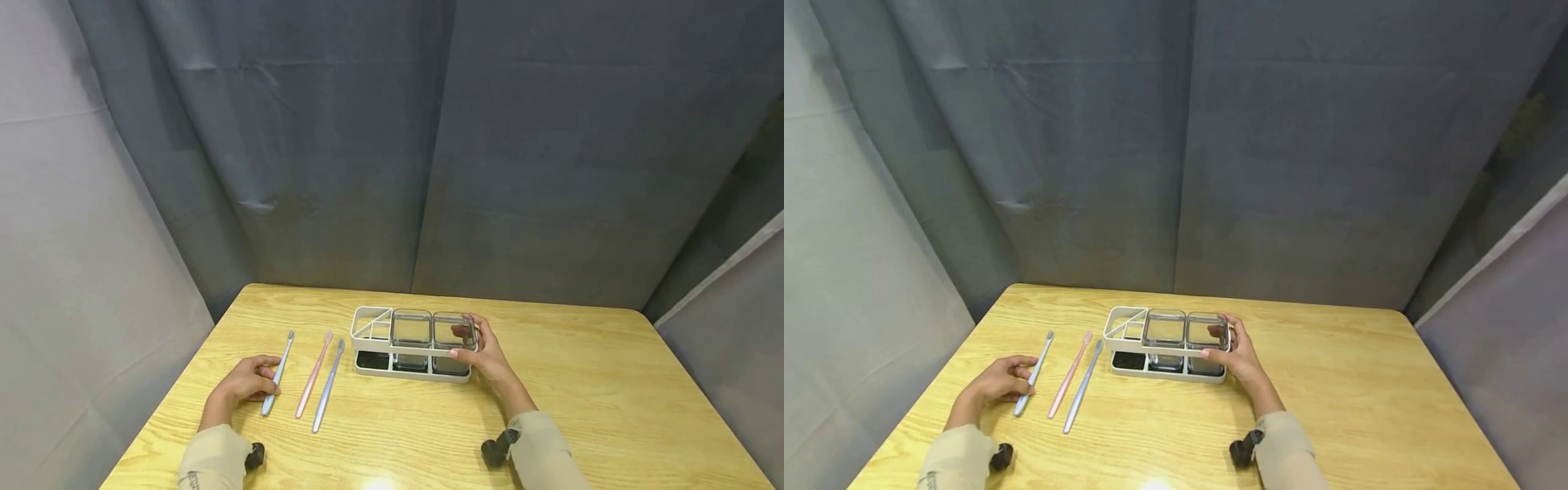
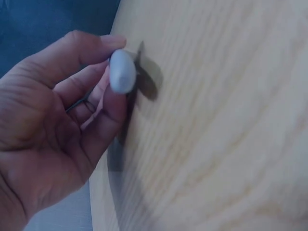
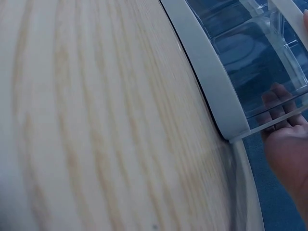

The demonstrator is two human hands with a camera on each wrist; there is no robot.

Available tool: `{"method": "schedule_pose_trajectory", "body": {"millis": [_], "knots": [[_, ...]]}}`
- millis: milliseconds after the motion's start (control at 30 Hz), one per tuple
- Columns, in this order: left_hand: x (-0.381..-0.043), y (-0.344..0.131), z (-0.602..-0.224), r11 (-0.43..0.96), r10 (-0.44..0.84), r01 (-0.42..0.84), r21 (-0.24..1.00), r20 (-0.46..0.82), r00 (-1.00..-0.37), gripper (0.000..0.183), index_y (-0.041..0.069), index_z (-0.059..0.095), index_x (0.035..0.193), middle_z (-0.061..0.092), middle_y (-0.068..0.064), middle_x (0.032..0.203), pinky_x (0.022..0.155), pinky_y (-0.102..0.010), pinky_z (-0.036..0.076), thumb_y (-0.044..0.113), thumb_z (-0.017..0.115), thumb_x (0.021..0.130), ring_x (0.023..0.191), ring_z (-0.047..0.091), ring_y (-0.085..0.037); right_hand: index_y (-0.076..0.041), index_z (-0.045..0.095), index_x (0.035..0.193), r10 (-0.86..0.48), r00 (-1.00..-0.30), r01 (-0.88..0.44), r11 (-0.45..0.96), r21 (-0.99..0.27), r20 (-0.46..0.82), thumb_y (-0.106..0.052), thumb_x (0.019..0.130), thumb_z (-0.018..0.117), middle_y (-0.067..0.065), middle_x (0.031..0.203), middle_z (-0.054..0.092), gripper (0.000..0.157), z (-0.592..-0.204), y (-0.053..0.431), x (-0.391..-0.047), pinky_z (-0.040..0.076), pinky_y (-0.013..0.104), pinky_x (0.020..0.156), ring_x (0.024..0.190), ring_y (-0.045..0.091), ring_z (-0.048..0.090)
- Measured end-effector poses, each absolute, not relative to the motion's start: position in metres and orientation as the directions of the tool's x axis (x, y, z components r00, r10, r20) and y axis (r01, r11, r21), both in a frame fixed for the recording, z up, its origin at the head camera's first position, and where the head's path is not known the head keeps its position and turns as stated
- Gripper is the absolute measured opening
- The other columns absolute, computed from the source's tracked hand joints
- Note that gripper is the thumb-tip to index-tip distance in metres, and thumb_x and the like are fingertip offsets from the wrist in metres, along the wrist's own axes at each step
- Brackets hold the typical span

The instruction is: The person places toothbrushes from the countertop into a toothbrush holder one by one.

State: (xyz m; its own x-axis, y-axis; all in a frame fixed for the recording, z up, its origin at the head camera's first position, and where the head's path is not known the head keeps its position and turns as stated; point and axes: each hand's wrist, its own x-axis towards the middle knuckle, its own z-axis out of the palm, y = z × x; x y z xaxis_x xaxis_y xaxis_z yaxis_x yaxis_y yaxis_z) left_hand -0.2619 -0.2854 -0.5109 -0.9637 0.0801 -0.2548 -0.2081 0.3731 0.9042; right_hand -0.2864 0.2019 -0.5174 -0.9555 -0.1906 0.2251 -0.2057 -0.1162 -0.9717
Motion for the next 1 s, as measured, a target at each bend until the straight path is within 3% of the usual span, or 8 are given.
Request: {"method": "schedule_pose_trajectory", "body": {"millis": [300, 533, 800, 1000], "knots": [[-0.264, -0.285, -0.508, 0.385, 0.064, -0.241, 0.891, -0.286, -0.956, 0.065, -0.004, 0.050, 0.128, 0.055, -0.010, 0.083, 0.052, -0.032, 0.048, -0.010, 0.071, 0.067, 0.061, 0.053, -0.019, -0.005, 0.024, 0.140, -0.181, -0.954, -0.218, -0.130, -0.967, 0.240, 0.005, 0.073, 0.071, 0.028, 0.131, 0.042, 0.082, -0.521, 0.201, -0.289, 0.021, 0.051, 0.105, 0.124, 0.037, 0.036], [-0.260, -0.286, -0.510, 0.292, 0.114, -0.238, 0.926, -0.281, -0.953, 0.066, -0.005, 0.043, 0.133, 0.057, -0.013, 0.087, 0.054, -0.032, 0.049, -0.009, 0.068, 0.072, 0.062, 0.055, -0.019, -0.004, 0.024, 0.140, -0.175, -0.956, -0.209, -0.152, -0.966, 0.234, 0.007, 0.073, 0.070, 0.029, 0.131, 0.042, 0.082, -0.522, 0.201, -0.288, 0.021, 0.052, 0.105, 0.124, 0.038, 0.036], [-0.252, -0.283, -0.508, 0.272, 0.121, -0.202, 0.941, -0.241, -0.963, 0.066, -0.005, 0.042, 0.133, 0.057, -0.013, 0.084, 0.053, -0.034, 0.050, -0.010, 0.066, 0.071, 0.061, 0.056, -0.021, -0.008, 0.024, 0.141, -0.177, -0.961, -0.194, -0.119, -0.974, 0.213, 0.004, 0.073, 0.071, 0.028, 0.130, 0.042, 0.083, -0.521, 0.201, -0.288, 0.040, 0.024, 0.093, 0.123, 0.038, 0.037], [-0.247, -0.280, -0.507, 0.266, 0.134, -0.188, 0.945, -0.229, -0.964, 0.065, -0.006, 0.040, 0.133, 0.059, -0.013, 0.084, 0.054, -0.034, 0.050, -0.008, 0.066, 0.073, 0.061, 0.057, -0.020, -0.011, 0.023, 0.144, -0.198, -0.958, -0.194, -0.093, -0.977, 0.209, 0.000, 0.073, 0.073, 0.027, 0.130, 0.041, 0.087, -0.519, 0.201, -0.288, 0.040, 0.026, 0.091, 0.121, 0.038, 0.037]]}}
